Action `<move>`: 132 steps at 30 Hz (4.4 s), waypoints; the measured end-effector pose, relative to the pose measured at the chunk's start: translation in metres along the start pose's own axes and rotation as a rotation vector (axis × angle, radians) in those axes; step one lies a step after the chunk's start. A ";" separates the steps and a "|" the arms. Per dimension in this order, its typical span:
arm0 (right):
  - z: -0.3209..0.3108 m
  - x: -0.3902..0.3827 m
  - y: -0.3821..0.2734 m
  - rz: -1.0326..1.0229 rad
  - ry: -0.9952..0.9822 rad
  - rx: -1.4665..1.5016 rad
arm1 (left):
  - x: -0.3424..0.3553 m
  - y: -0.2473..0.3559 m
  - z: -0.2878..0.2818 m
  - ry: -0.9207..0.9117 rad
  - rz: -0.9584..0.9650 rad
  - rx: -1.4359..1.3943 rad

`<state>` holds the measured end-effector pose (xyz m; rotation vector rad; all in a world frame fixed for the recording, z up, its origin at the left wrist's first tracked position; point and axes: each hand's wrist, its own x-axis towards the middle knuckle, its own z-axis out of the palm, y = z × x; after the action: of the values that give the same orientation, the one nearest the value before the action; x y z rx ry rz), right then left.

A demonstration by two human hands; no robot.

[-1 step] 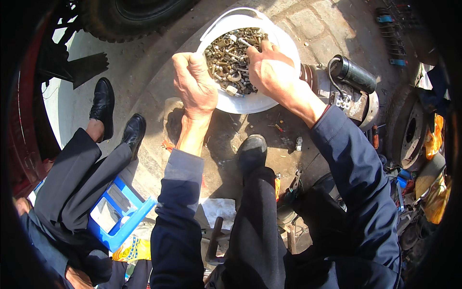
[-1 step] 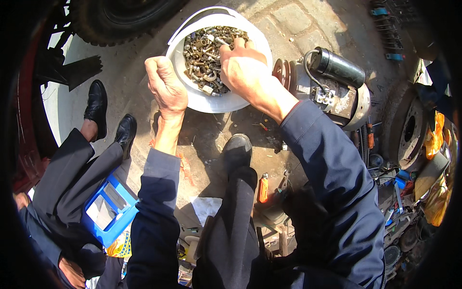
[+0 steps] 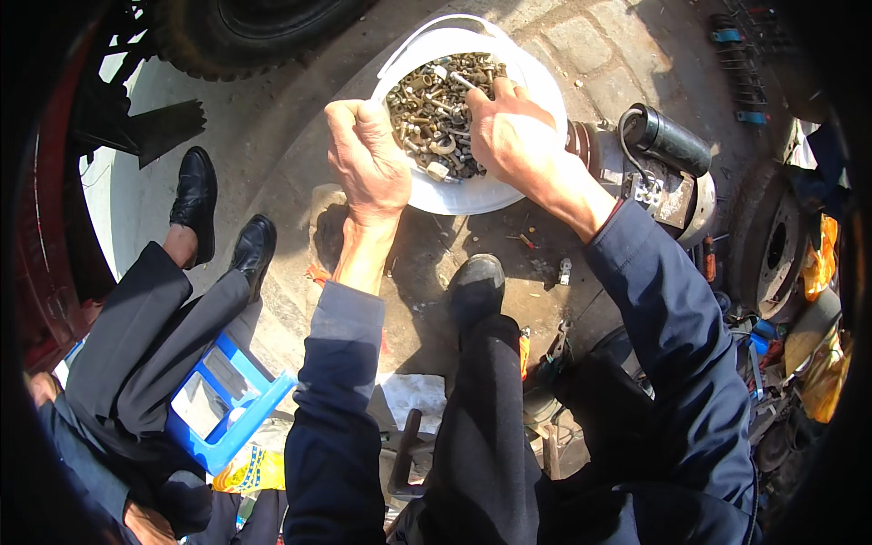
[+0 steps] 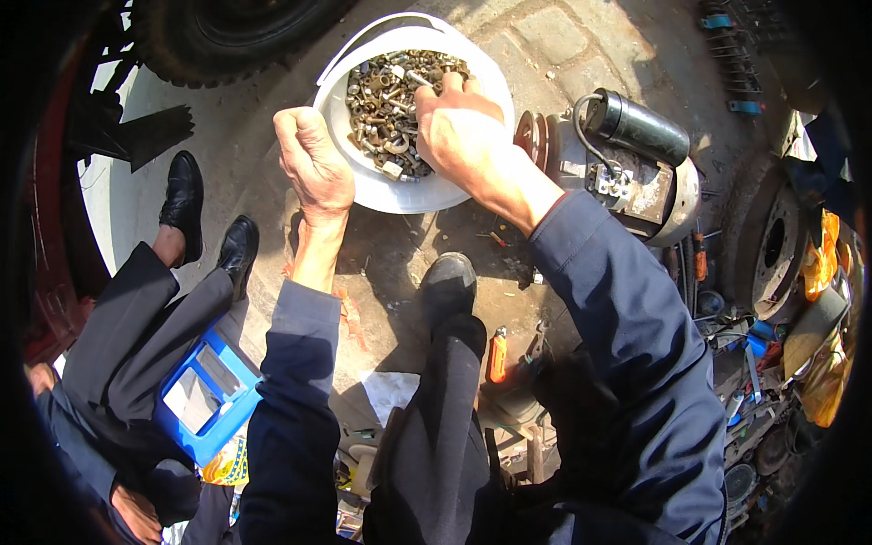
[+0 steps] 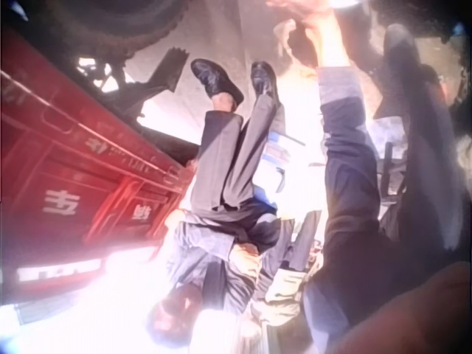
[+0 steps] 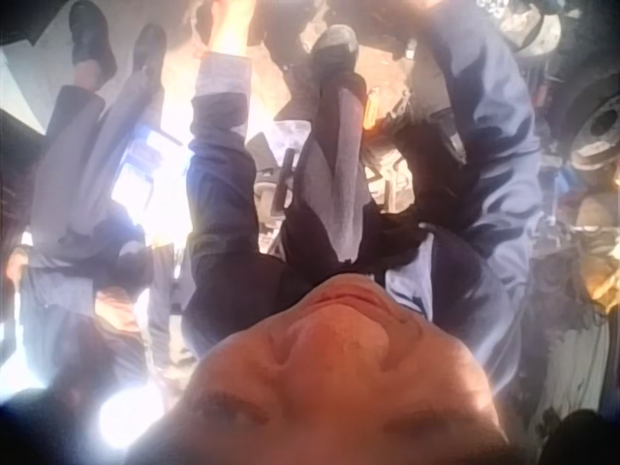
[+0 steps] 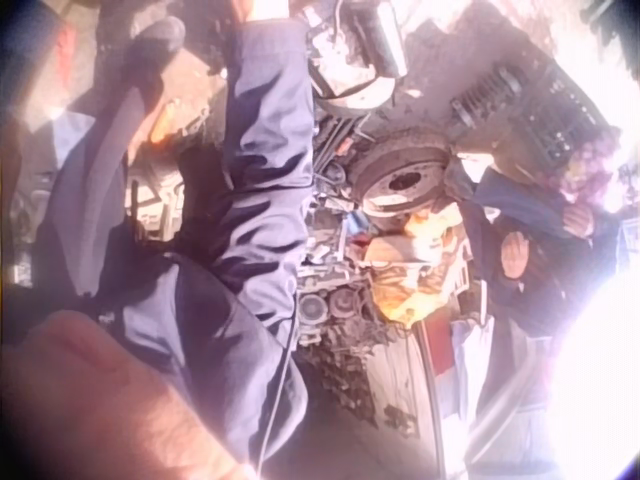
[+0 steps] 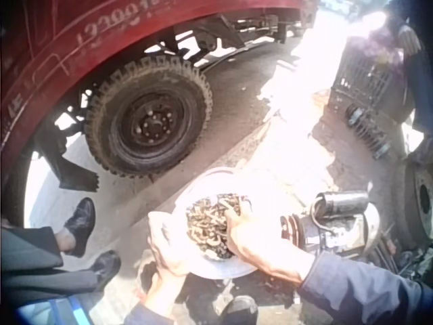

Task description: The person sharpens a screwdriver on a bench grinder, then handles small metal parts in a white bucket, and finally picks up and places a metal box among scrap items.

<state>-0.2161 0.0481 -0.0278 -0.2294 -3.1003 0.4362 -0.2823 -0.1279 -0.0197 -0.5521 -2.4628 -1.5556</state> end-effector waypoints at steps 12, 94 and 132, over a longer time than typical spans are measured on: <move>-0.010 -0.013 -0.002 -0.182 0.337 0.138 | 0.002 -0.001 0.001 0.019 -0.081 0.020; -0.011 0.046 -0.006 0.277 0.330 0.704 | 0.025 -0.061 -0.030 0.117 -0.184 0.182; -0.002 0.019 -0.002 0.237 0.486 0.744 | 0.015 -0.042 -0.032 0.065 -0.056 0.137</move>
<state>-0.2351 0.0492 -0.0251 -0.5749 -2.2578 1.2629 -0.3138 -0.1693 -0.0354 -0.4076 -2.5315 -1.3872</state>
